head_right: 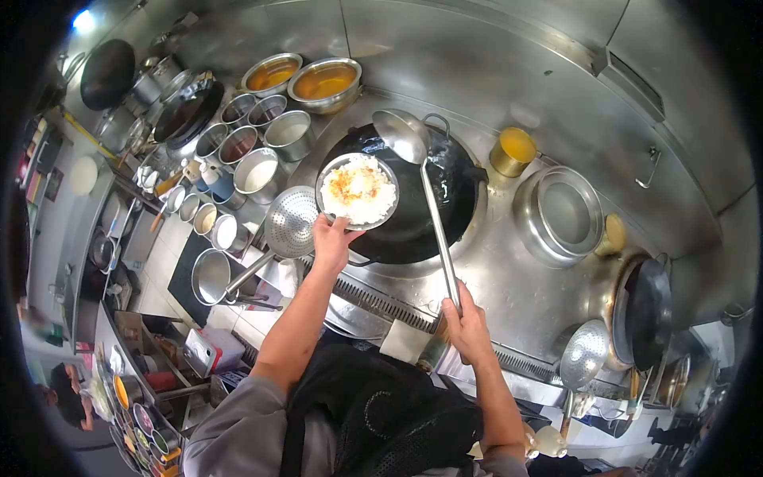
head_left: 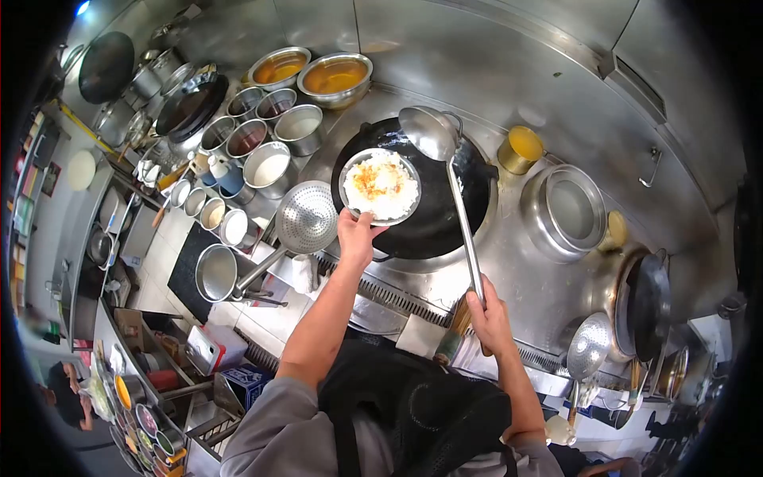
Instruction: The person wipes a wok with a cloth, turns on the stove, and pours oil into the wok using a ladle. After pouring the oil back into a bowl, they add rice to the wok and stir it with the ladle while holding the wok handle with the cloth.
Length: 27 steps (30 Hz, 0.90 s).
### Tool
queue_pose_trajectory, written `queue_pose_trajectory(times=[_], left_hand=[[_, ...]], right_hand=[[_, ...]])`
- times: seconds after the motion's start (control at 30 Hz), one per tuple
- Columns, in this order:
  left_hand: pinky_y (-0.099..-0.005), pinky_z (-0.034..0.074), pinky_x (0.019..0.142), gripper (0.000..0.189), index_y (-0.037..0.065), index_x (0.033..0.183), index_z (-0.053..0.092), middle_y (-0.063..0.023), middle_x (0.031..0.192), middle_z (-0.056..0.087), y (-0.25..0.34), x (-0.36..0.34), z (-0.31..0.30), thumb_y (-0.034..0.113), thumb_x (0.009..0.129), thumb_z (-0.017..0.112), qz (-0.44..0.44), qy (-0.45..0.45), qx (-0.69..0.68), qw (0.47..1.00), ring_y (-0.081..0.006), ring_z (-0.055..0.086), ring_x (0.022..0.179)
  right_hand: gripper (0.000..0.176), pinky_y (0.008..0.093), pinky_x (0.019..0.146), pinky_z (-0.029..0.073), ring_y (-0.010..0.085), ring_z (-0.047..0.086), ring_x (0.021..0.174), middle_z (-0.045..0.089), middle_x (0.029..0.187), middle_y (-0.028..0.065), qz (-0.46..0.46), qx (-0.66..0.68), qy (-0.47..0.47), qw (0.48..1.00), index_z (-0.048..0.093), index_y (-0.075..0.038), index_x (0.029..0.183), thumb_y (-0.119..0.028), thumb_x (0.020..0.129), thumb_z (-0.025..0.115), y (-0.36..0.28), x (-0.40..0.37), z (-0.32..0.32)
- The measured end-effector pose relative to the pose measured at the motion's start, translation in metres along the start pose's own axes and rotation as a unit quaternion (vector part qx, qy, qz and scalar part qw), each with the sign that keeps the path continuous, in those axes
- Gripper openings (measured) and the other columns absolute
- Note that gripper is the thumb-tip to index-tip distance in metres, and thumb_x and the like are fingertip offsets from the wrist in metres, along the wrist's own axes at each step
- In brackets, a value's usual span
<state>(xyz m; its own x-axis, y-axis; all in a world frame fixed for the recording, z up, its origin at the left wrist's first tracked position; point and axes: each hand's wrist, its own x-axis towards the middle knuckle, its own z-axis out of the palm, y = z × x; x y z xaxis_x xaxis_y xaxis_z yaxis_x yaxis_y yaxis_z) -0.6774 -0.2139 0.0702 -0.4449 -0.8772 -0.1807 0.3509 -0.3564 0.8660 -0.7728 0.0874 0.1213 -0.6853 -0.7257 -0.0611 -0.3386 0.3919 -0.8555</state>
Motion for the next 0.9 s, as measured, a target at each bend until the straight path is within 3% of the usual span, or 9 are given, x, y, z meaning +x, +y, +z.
queue_pose_trajectory(times=[0.27,0.33,0.37,0.5,0.6,0.63,0.7,0.77,0.9], left_hand=[[-0.0376,0.063,0.073,0.026,-0.004,0.116,0.049,-0.0162,0.112,0.063,0.005,0.029,0.002,-0.004,0.09,0.05,-0.042,-0.06,0.033,0.997,-0.0245,0.069,0.095],[-0.0375,0.064,0.073,0.026,-0.005,0.116,0.049,-0.0163,0.111,0.063,0.009,0.035,0.0,-0.004,0.09,0.049,-0.058,-0.075,0.051,0.994,-0.0244,0.069,0.095],[-0.0373,0.064,0.072,0.026,-0.005,0.116,0.049,-0.0164,0.111,0.063,0.011,0.041,-0.001,-0.004,0.09,0.049,-0.061,-0.087,0.072,0.992,-0.0243,0.069,0.094],[-0.0365,0.064,0.067,0.023,-0.008,0.111,0.05,-0.018,0.11,0.063,-0.01,0.061,-0.002,-0.006,0.088,0.05,-0.093,-0.084,0.102,0.987,-0.0253,0.069,0.093],[-0.0364,0.064,0.065,0.021,-0.01,0.109,0.052,-0.0196,0.107,0.063,-0.023,0.07,0.005,-0.005,0.088,0.053,-0.069,-0.077,0.185,0.977,-0.0264,0.07,0.086],[-0.0347,0.065,0.061,0.02,-0.014,0.105,0.052,-0.0198,0.105,0.062,-0.036,0.072,0.007,-0.004,0.087,0.055,-0.001,-0.043,0.243,0.969,-0.0283,0.07,0.081],[-0.0387,0.062,0.066,0.028,-0.017,0.107,0.044,-0.0336,0.113,0.043,-0.053,0.079,0.01,-0.004,0.085,0.056,-0.035,-0.047,0.279,0.959,-0.0378,0.061,0.086],[-0.0466,0.045,0.092,0.034,-0.017,0.109,0.042,-0.0374,0.112,0.04,-0.087,0.086,0.01,-0.002,0.081,0.055,0.047,-0.018,0.361,0.931,-0.0489,0.05,0.098],[-0.0479,0.049,0.089,0.035,-0.015,0.11,0.043,-0.0367,0.114,0.039,-0.091,0.09,0.018,0.001,0.082,0.057,-0.015,-0.019,0.377,0.926,-0.0512,0.057,0.093]], right_hand=[[0.049,0.0356,0.063,0.047,0.0224,0.056,0.062,0.06,0.075,0.0159,0.037,-0.064,-0.006,0.997,0.044,-0.004,0.14,-0.028,0.099,0.055,-0.013,0.004,0.006],[0.049,0.0459,0.077,0.05,0.0475,0.065,0.087,0.067,0.089,0.0274,0.134,-0.077,-0.05,0.987,0.043,-0.002,0.137,-0.031,0.099,0.053,-0.035,0.007,0.012],[0.049,0.0459,0.077,0.05,0.0475,0.065,0.087,0.067,0.089,0.0274,0.141,-0.079,-0.05,0.986,0.043,-0.002,0.137,-0.031,0.099,0.053,-0.04,0.008,0.016],[0.042,0.0399,0.056,0.049,0.0285,0.063,0.056,0.06,0.068,0.0175,0.167,0.001,-0.119,0.979,0.043,-0.002,0.132,-0.027,0.1,0.053,-0.056,0.008,0.033],[0.036,0.0264,0.036,0.037,0.0103,0.042,0.038,0.041,0.058,0.0,0.27,0.251,-0.129,0.921,0.041,-0.002,0.128,-0.019,0.099,0.053,-0.094,0.012,0.048],[0.036,0.0264,0.036,0.037,0.0103,0.042,0.038,0.041,0.058,0.0,0.275,0.253,-0.126,0.919,0.041,-0.002,0.128,-0.019,0.099,0.053,-0.099,0.014,0.052],[0.037,0.0279,0.036,0.038,0.0117,0.044,0.039,0.043,0.058,0.0018,0.3,0.287,-0.133,0.9,0.04,-0.002,0.128,-0.016,0.097,0.054,-0.104,0.015,0.059],[0.039,0.0287,0.036,0.038,0.0125,0.043,0.038,0.042,0.057,0.0022,0.323,0.31,-0.14,0.883,0.038,-0.002,0.128,-0.009,0.094,0.055,-0.111,0.017,0.063],[0.038,0.0288,0.036,0.039,0.0116,0.043,0.038,0.04,0.057,0.0005,0.37,0.323,-0.143,0.859,0.039,-0.002,0.125,-0.006,0.092,0.056,-0.125,0.022,0.07]])
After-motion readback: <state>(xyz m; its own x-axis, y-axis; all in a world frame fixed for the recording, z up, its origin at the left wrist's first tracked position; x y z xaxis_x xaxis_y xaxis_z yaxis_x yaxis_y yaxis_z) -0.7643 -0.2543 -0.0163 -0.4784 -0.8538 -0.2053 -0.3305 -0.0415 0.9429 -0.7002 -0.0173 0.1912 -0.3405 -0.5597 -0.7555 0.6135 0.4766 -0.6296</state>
